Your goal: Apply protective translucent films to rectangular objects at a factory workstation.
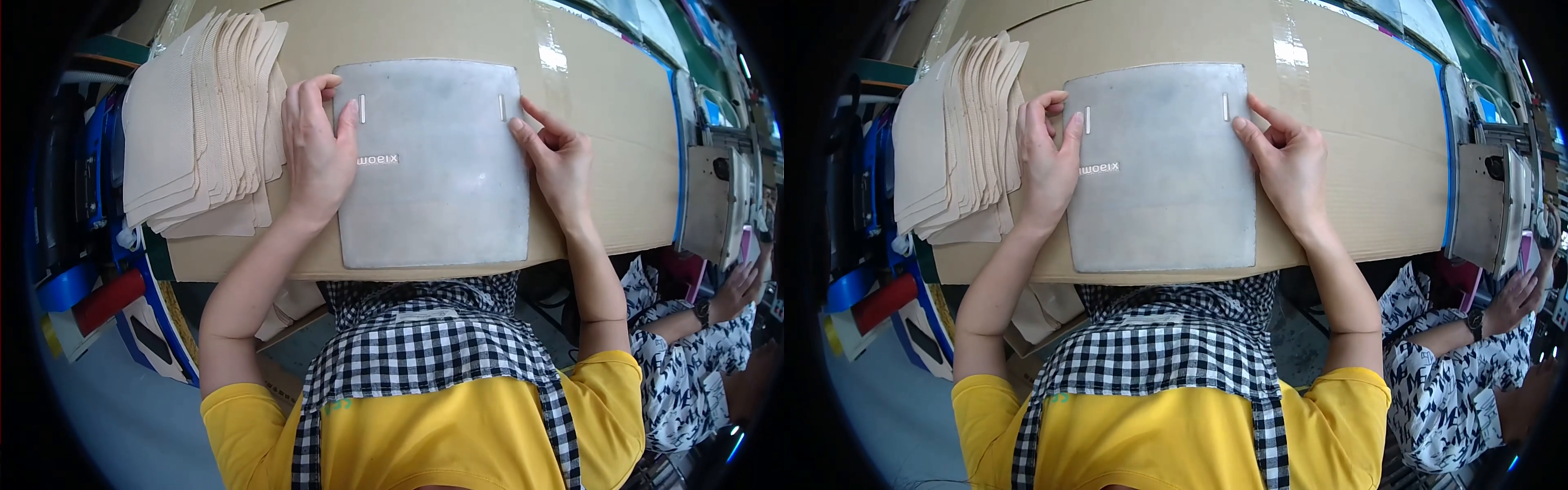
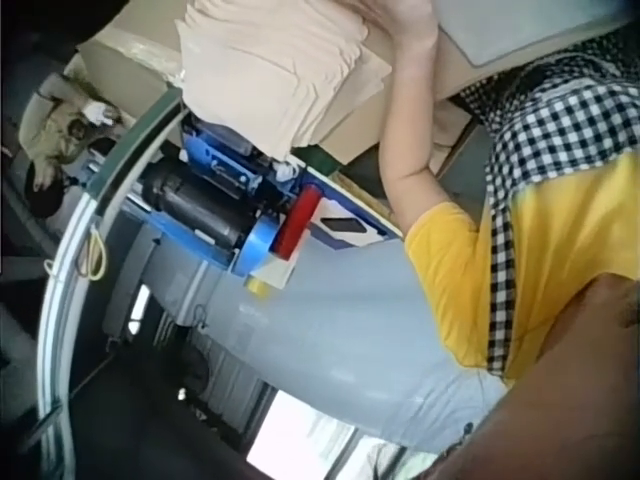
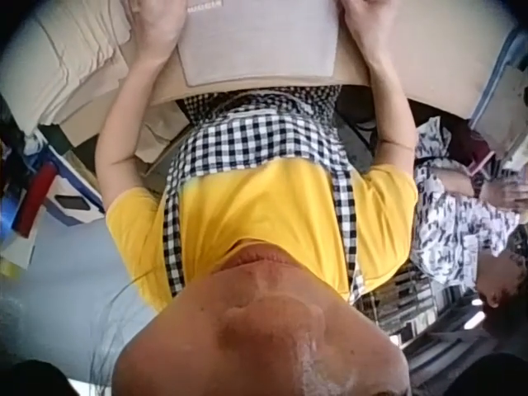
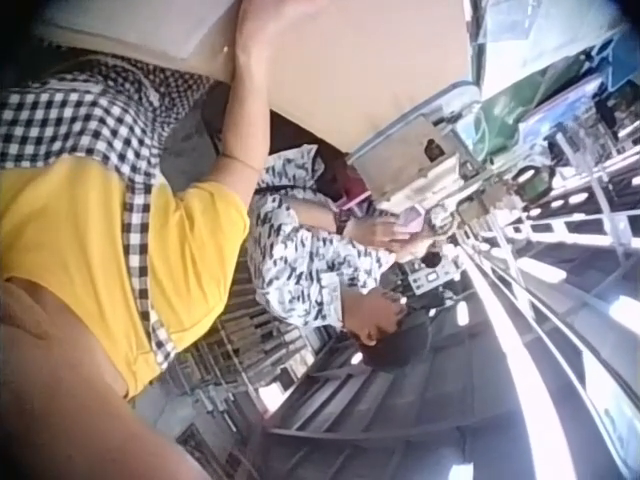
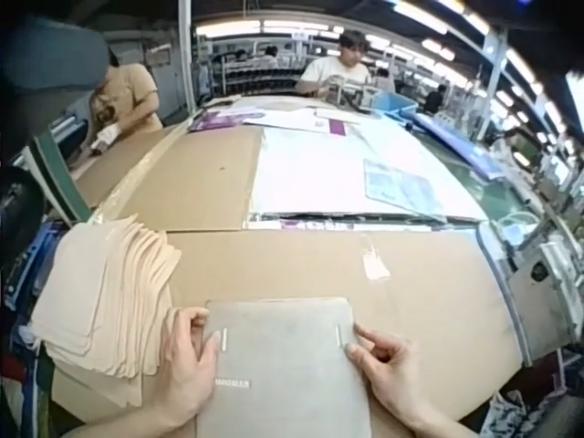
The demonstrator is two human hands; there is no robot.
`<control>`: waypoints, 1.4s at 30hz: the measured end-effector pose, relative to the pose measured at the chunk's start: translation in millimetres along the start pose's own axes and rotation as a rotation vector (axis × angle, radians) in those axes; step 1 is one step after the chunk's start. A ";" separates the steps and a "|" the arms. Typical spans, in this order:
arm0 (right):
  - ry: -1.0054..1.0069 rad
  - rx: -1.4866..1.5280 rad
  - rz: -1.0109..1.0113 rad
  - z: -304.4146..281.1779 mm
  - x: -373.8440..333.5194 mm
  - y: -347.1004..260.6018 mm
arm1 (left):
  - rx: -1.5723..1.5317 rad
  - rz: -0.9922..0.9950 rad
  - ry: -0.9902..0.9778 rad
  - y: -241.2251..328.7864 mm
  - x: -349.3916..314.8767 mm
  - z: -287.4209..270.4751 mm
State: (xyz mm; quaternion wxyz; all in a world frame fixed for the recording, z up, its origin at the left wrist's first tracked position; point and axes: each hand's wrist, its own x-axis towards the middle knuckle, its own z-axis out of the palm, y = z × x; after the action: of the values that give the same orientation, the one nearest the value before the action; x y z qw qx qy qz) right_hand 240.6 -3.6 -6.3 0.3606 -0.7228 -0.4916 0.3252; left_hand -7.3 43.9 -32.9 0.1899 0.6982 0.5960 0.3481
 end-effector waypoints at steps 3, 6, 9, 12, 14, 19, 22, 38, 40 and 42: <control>-0.005 -0.040 0.010 1.0 1.5 -1.9 | 0.006 0.000 -0.006 -0.4 -0.5 -0.5; 0.063 -0.462 -0.309 1.7 -0.2 -2.0 | 0.016 0.033 -0.005 -0.9 -0.8 -1.1; 0.077 -0.708 -0.464 3.4 1.8 -5.6 | 0.039 0.061 -0.008 -1.9 -2.1 -0.8; 0.035 -1.026 -0.621 4.7 7.0 -16.5 | 0.100 0.091 -0.007 -3.3 -4.3 -4.4; 0.024 -1.012 -0.640 2.4 10.6 -19.7 | 0.105 0.170 0.048 1.4 -1.6 -9.4; -0.014 -1.067 -0.628 -4.4 17.4 -10.2 | -0.047 0.605 0.251 45.0 4.3 -39.9; -0.045 -1.023 -0.643 -6.1 24.3 -13.0 | 0.003 0.672 0.071 76.3 -35.8 -21.1; -0.445 0.222 -0.262 -52.5 54.9 -43.1 | -1.036 -0.478 -0.181 13.6 -84.7 -55.0; -0.296 0.423 -0.111 -50.9 40.7 -61.0 | -1.152 -0.505 -0.327 14.2 -84.8 -44.6; -0.284 0.586 0.018 -58.6 54.5 -44.5 | -1.288 -0.442 -0.314 25.9 -80.1 -32.1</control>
State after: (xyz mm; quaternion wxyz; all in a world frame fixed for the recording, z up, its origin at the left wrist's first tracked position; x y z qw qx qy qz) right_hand 284.4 47.6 55.8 0.4782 -0.5402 -0.4162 0.5534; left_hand -15.9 -43.8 -14.0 0.7164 0.3508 0.3647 0.4803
